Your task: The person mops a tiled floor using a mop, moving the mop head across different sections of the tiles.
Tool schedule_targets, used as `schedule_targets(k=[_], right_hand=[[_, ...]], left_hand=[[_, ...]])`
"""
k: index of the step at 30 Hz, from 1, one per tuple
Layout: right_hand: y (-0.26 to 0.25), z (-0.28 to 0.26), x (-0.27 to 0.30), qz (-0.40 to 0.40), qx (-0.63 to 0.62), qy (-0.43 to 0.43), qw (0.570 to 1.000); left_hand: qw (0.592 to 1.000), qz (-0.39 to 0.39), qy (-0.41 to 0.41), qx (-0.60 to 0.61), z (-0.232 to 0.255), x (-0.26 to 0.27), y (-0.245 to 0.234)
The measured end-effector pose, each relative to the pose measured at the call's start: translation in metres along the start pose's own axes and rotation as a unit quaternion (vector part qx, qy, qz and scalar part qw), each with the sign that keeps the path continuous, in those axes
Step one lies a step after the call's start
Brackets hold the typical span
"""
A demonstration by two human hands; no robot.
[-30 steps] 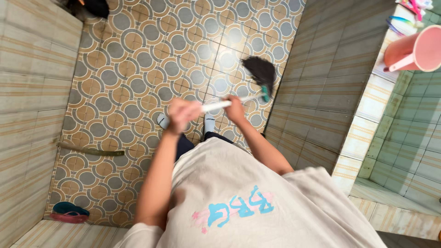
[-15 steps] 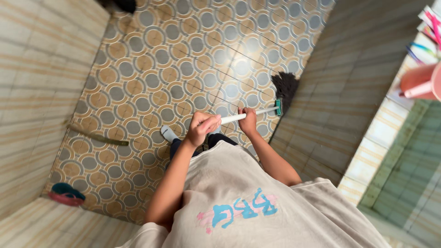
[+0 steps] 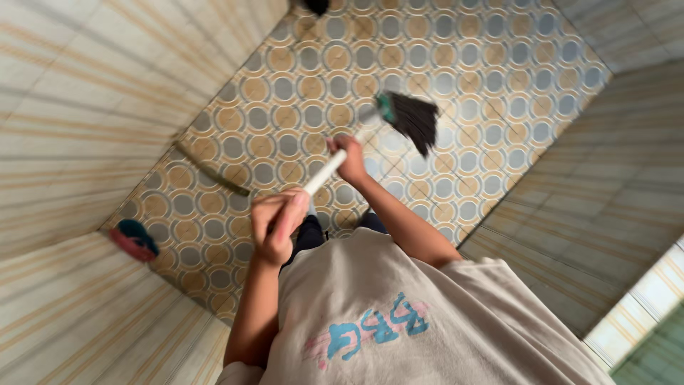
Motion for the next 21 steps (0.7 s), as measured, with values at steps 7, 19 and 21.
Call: schedule_targets(k=[7, 19, 21], right_hand=[[0.158, -0.128, -0.087, -0.225, -0.043, -0.118, 0.966], [0.213, -0.164, -0.084, -0.299, 0.055, -0.11, 0.946], [0.194, -0.164, -0.075, -0.286, 0.066, -0.081, 0.952]], left_hand=[[0.967, 0.087, 0.045, -0.236, 0.061, 0.045, -0.074], [0.97, 0.194, 0.105, -0.101, 0.051, 0.09, -0.136], [0.977, 0.179, 0.093, -0.073, 0.052, 0.09, -0.14]])
Point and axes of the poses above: each hand's wrist, its own x-axis away from the middle knuckle, its own y-axis out of the palm, z = x × y, the point moved 7 cm from there along -x, towards the middle knuckle, and after that the axes turned 14 degrees about -z, right-handed, at the moved point
